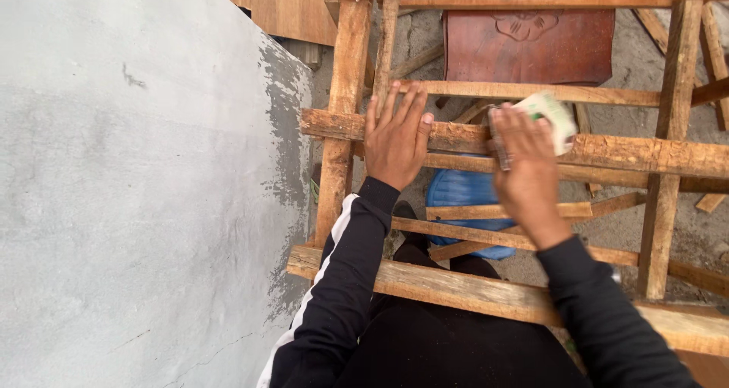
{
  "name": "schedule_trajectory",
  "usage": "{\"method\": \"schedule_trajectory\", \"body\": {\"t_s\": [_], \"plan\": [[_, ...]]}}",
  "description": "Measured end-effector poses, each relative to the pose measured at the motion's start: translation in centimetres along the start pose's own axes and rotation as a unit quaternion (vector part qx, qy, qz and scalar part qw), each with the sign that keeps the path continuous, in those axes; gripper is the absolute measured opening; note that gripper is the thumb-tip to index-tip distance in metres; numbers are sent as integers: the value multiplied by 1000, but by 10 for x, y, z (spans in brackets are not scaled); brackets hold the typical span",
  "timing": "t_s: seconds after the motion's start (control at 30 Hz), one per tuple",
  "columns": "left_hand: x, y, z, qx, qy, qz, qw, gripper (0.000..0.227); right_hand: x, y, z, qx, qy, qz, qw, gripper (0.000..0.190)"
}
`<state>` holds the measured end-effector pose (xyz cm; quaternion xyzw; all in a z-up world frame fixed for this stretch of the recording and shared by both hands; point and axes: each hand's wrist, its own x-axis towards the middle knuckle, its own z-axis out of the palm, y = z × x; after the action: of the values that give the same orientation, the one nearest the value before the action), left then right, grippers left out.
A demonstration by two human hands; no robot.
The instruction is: The person sands a wooden frame using a piece of sandpaper, rubbing it along the edges and flat surfaces of the timber to smooth the wood.
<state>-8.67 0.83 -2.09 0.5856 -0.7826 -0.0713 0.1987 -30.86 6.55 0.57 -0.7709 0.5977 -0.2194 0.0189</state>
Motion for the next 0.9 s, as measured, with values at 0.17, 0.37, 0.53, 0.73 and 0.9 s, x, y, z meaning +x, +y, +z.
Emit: {"method": "schedule_trajectory", "body": {"t_s": [0.17,0.37,0.53,0.73,0.9], "plan": [[-2,3,-12,-39,8,-8,999,49,15,-43,0,57,-40,-19,997,51],[-1,4,-12,-59,12,-5,998,46,0,-5,-16,37,-80,-12,996,50],[-2,4,-9,-69,14,-15,997,45,3,-14,2,-4,-53,-16,998,50],[-3,5,-8,-95,29,-19,995,43,-2,-25,9,21,-23,-6,999,50],[2,7,-18,-91,26,-17,995,40,4,-29,23,22,-5,19,1000,51]]}}
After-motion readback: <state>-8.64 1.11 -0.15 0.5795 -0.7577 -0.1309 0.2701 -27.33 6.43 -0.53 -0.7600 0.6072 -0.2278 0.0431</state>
